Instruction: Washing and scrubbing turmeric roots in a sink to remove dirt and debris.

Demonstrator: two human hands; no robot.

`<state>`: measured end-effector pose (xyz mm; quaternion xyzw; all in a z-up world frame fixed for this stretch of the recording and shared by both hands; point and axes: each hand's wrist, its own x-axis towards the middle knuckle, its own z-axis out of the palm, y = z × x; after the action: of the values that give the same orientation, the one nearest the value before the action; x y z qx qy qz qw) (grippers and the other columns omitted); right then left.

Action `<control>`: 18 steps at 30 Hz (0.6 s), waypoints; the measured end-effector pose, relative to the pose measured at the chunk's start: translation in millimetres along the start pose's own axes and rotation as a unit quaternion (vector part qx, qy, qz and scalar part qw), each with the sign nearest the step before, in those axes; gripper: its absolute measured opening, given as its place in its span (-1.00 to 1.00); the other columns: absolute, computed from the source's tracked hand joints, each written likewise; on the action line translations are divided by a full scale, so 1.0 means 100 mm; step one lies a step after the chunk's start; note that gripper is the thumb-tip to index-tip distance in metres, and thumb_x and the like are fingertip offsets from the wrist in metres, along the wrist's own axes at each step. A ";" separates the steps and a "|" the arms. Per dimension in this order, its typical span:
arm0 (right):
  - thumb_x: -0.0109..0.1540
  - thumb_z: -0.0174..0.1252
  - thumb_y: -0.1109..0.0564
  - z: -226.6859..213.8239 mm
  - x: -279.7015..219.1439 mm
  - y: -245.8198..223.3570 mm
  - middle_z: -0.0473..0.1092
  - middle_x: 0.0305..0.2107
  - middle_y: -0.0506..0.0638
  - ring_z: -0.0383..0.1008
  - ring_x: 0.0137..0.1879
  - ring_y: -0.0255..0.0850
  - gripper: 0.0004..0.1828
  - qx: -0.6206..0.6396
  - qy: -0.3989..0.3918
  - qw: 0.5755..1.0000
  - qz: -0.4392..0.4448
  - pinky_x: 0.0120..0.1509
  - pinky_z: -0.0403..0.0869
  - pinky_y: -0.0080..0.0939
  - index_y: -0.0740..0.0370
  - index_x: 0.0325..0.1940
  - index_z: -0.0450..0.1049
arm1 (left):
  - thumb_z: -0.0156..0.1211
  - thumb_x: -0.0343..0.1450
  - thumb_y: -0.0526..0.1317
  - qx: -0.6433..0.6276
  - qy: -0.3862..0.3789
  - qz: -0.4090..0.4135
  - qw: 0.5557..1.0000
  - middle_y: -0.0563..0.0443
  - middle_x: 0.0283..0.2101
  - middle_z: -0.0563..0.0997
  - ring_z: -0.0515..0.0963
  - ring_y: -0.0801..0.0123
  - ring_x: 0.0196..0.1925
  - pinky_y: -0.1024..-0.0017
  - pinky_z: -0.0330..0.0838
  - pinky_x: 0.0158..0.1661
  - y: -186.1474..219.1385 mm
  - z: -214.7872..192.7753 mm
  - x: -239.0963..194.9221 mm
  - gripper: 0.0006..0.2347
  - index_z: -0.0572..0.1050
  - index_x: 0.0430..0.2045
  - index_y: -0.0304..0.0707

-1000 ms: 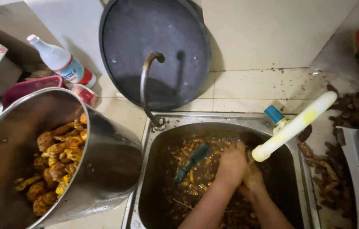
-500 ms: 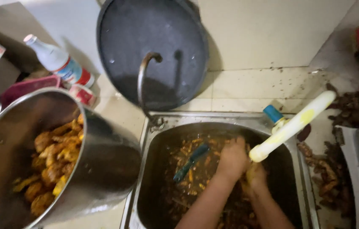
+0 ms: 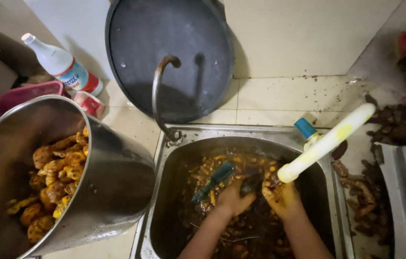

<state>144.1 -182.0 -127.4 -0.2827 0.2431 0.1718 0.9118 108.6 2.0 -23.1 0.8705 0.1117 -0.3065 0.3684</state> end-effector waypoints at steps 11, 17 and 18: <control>0.33 -0.28 -0.47 0.48 -0.35 -0.02 0.40 0.19 0.07 0.36 0.26 -0.09 -0.23 -0.123 0.089 0.988 0.040 0.33 0.31 0.02 0.07 0.32 0.38 | 0.23 0.42 -0.03 0.129 0.278 0.350 0.885 -0.38 -0.11 0.38 0.38 -0.17 -0.10 0.00 0.36 -0.10 0.54 0.49 0.00 -0.63 0.31 -0.21 -0.41; 0.36 -0.12 -0.30 0.70 -0.40 0.00 0.46 0.05 0.05 0.44 0.11 -0.15 -0.42 -0.166 0.188 0.967 -0.052 0.15 0.40 -0.09 0.09 0.22 0.46 | 0.26 0.31 -0.10 0.062 0.254 0.239 0.935 -0.41 -0.03 0.42 0.50 -0.30 -0.09 -0.08 0.46 -0.09 0.72 0.51 0.39 -0.59 0.27 -0.13 -0.37; 0.36 -0.08 -0.26 0.70 -0.42 0.02 0.48 0.02 0.05 0.45 0.07 -0.16 -0.47 -0.179 0.211 0.958 -0.072 0.10 0.43 -0.11 0.10 0.20 0.48 | 0.24 0.28 -0.05 0.079 0.212 0.172 0.959 -0.36 -0.07 0.45 0.57 -0.32 -0.06 -0.09 0.58 -0.12 0.75 0.48 0.46 -0.57 0.25 -0.14 -0.32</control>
<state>133.0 -145.6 -54.7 -0.4875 0.3748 0.0828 0.7842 154.7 -86.0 -34.7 0.9478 0.0112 -0.0553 0.3138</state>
